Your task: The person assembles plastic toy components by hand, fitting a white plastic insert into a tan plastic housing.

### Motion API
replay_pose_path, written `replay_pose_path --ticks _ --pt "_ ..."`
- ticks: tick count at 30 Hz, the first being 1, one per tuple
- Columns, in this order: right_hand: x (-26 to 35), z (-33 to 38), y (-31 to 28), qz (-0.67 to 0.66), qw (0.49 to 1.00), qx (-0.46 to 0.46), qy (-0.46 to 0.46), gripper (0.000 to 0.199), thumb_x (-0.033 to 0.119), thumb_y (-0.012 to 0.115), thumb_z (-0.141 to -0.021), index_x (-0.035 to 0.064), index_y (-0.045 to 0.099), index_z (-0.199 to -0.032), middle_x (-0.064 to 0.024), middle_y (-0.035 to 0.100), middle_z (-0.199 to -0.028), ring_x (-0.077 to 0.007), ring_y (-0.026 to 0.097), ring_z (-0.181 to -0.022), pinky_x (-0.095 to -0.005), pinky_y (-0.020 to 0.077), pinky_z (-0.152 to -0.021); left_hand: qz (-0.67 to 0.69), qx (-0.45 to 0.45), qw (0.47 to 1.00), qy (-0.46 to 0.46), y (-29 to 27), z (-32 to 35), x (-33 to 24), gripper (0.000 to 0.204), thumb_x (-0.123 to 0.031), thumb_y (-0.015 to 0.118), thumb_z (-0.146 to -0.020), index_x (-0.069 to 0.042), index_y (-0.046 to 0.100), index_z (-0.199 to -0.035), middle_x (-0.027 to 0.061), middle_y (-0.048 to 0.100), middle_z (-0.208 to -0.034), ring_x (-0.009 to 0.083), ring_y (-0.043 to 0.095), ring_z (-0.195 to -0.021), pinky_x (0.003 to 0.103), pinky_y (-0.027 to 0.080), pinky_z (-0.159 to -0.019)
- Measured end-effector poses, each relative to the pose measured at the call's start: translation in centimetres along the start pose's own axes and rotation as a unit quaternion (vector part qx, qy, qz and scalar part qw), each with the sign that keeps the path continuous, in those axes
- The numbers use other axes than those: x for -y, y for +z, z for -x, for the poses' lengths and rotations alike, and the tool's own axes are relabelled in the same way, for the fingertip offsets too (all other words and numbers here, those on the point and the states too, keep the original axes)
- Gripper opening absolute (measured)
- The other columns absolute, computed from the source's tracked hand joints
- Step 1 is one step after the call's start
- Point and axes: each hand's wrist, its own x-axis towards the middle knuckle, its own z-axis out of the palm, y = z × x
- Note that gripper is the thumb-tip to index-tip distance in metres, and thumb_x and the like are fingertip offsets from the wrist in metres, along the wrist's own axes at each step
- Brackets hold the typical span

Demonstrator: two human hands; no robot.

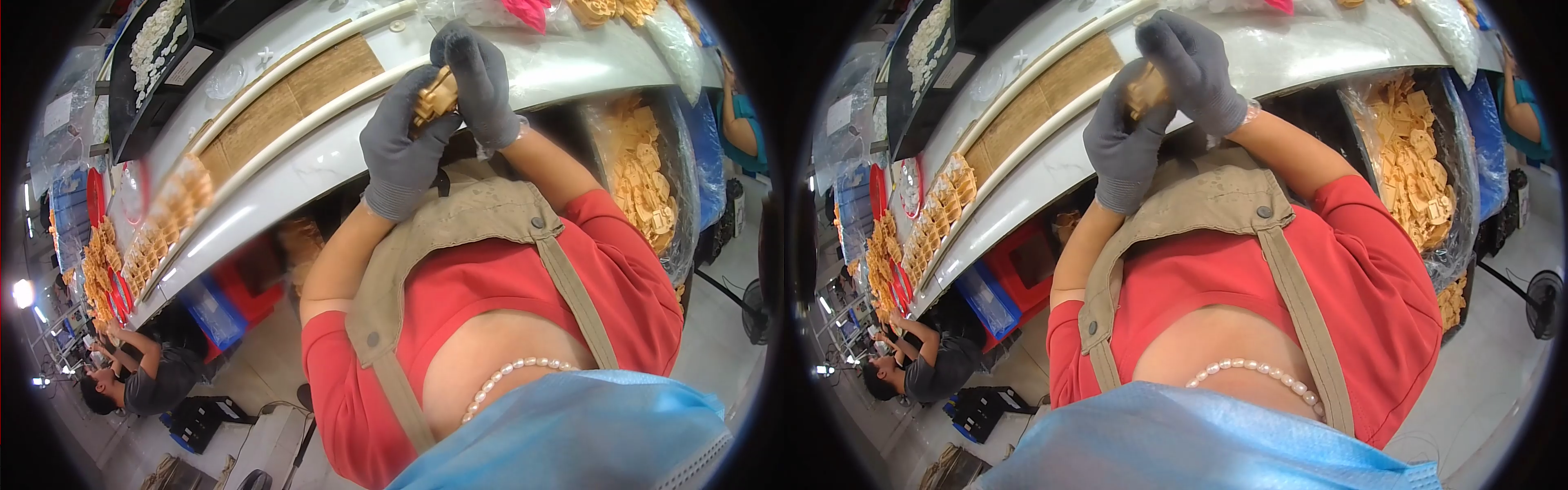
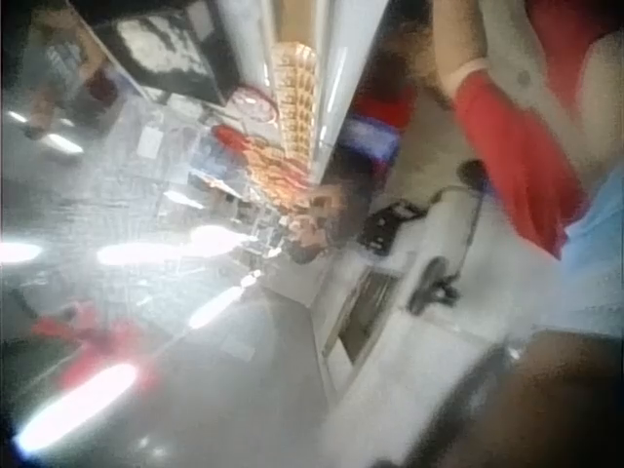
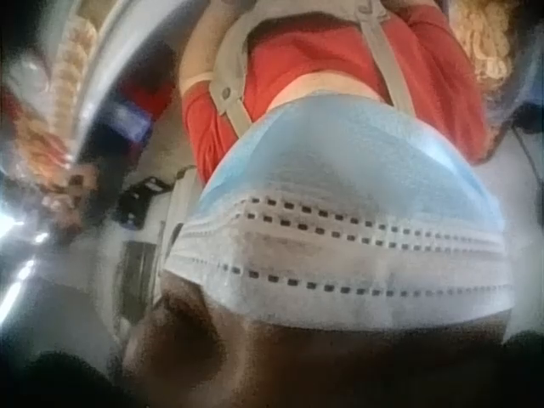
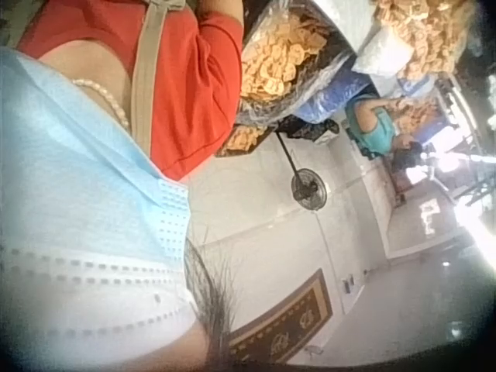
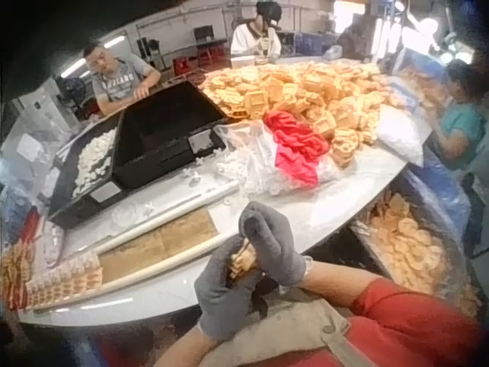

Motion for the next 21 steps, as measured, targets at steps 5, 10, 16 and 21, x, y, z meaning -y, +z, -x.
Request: replay_pose_path --ticks 5,10,16,21 --pt "-0.9 -0.4 0.8 -0.072 0.997 -0.04 0.015 0.044 0.039 0.044 -0.093 0.0015 0.05 -0.072 -0.0017 0.047 -0.069 -0.009 0.041 -0.065 -0.0231 0.0333 -0.059 -0.103 -0.034 0.986 0.125 0.2 -0.4 -0.2 0.039 -0.002 0.069 -0.078 0.0 0.055 -0.115 0.005 0.061 -0.099 0.0103 0.057 -0.084 0.023 0.048 -0.075" --pt "-1.8 -1.8 0.6 -0.063 0.997 0.037 -0.002 0.045 0.042 0.042 -0.094 0.0027 0.052 -0.073 -0.0009 0.048 -0.07 -0.0093 0.043 -0.066 -0.0232 0.0352 -0.062 -0.049 -0.031 0.995 0.084 -0.2 -0.5 0.4 0.038 -0.003 0.065 -0.082 -0.001 0.053 -0.117 0.006 0.06 -0.103 0.0106 0.056 -0.089 0.023 0.046 -0.078" --pt "-0.5 -1.6 -1.4 0.007 0.996 0.083 -0.027 0.054 0.034 0.066 -0.079 0.0049 0.048 -0.122 -0.0104 0.058 -0.107 -0.0165 0.055 -0.101 -0.0303 0.0467 -0.083 0.463 -0.048 0.884 -0.041 -3.1 -2.4 -1.6 0.049 -0.013 0.062 -0.085 -0.005 0.039 -0.127 0.0077 0.049 -0.119 0.0183 0.05 -0.108 0.035 0.043 -0.093" --pt "0.1 0.4 -1.1 0.102 0.988 0.115 0.009 0.053 0.018 0.073 -0.073 0.005 0.05 -0.12 -0.01 0.063 -0.098 -0.0172 0.063 -0.087 -0.0298 0.0504 -0.076 0.204 -0.009 0.979 -0.007 -3.6 -3.7 1.1 0.054 0.002 0.066 -0.076 -0.002 0.042 -0.124 0.0073 0.051 -0.114 0.0158 0.053 -0.1 0.028 0.048 -0.083"
